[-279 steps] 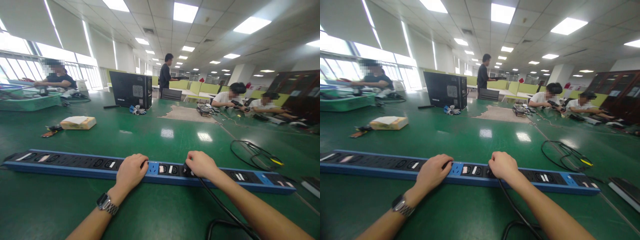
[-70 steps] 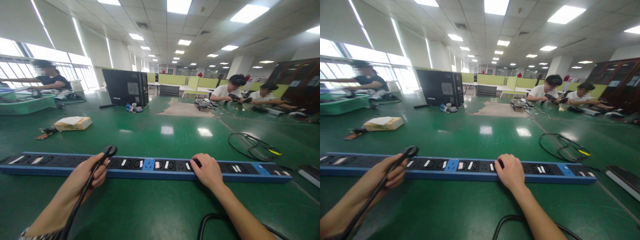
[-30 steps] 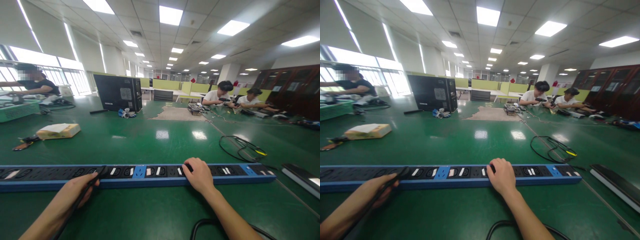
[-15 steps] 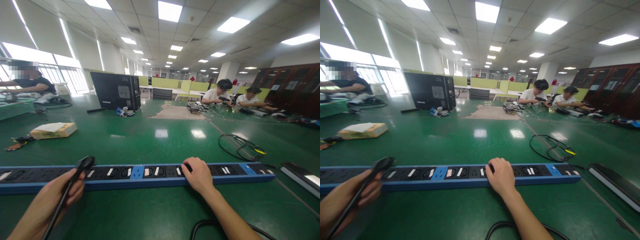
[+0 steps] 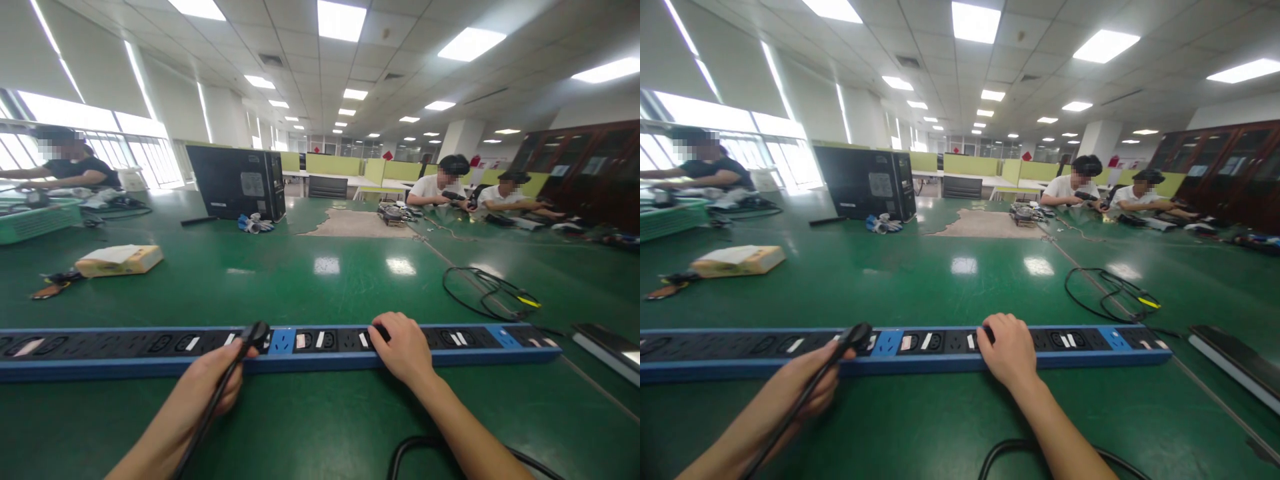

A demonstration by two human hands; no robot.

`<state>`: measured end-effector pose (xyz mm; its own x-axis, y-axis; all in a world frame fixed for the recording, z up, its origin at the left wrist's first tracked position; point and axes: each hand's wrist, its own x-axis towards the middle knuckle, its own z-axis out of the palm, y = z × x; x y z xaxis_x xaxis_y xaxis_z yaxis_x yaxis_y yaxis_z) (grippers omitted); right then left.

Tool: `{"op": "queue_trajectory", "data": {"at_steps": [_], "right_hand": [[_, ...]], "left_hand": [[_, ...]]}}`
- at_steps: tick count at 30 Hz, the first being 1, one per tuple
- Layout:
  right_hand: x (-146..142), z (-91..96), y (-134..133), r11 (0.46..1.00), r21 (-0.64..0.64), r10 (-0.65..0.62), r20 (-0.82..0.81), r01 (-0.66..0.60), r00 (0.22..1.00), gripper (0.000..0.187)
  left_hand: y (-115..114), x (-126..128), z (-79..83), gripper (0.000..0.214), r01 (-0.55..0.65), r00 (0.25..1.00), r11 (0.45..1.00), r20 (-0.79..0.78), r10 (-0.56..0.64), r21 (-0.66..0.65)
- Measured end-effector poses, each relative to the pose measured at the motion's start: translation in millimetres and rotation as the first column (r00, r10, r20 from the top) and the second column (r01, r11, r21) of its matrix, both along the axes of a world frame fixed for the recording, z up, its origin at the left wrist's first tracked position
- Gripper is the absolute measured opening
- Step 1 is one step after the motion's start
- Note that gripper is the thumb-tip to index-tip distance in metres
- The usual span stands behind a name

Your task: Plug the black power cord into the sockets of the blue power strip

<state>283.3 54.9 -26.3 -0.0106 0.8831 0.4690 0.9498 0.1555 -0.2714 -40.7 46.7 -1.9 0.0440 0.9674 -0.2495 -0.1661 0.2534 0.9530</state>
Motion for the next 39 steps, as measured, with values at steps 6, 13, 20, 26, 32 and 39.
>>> {"op": "queue_trajectory", "data": {"at_steps": [6, 13, 20, 26, 32, 39], "right_hand": [[1, 0.5, 0, 1.0, -0.004, 0.012, -0.003, -0.012, 1.0, 0.022], [-1, 1.4, -1, 1.0, -0.004, 0.007, -0.012, -0.007, 1.0, 0.021], [-1, 2.7, -1, 1.0, -0.019, -0.002, -0.019, 0.001, 1.0, 0.02], [-1, 0.8, -1, 1.0, -0.01, 0.003, -0.012, -0.003, 1.0, 0.021], [0, 0.8, -1, 1.0, -0.022, 0.002, -0.026, -0.002, 1.0, 0.021], [0, -0.3, -2, 1.0, -0.014, 0.018, -0.039, -0.019, 0.999, 0.02]], "left_hand": [[3, 35, 1.2, 0.051, 0.092, 0.996, 0.995, 0.004, -0.092, -0.045], [0, 31, 4.5, 0.048, 0.064, 0.986, 0.998, -0.155, -0.062, 0.008], [2, 35, 14.9, 0.05, 0.055, 0.939, 0.997, -0.342, -0.035, 0.048], [13, 38, 7.4, 0.054, 0.115, 0.903, 0.993, -0.422, -0.087, 0.041], [11, 46, -0.1, 0.055, 0.133, 0.89, 0.991, -0.445, -0.104, 0.034], [0, 42, 5.0, 0.05, 0.108, 0.91, 0.994, -0.403, -0.102, -0.007]]}}
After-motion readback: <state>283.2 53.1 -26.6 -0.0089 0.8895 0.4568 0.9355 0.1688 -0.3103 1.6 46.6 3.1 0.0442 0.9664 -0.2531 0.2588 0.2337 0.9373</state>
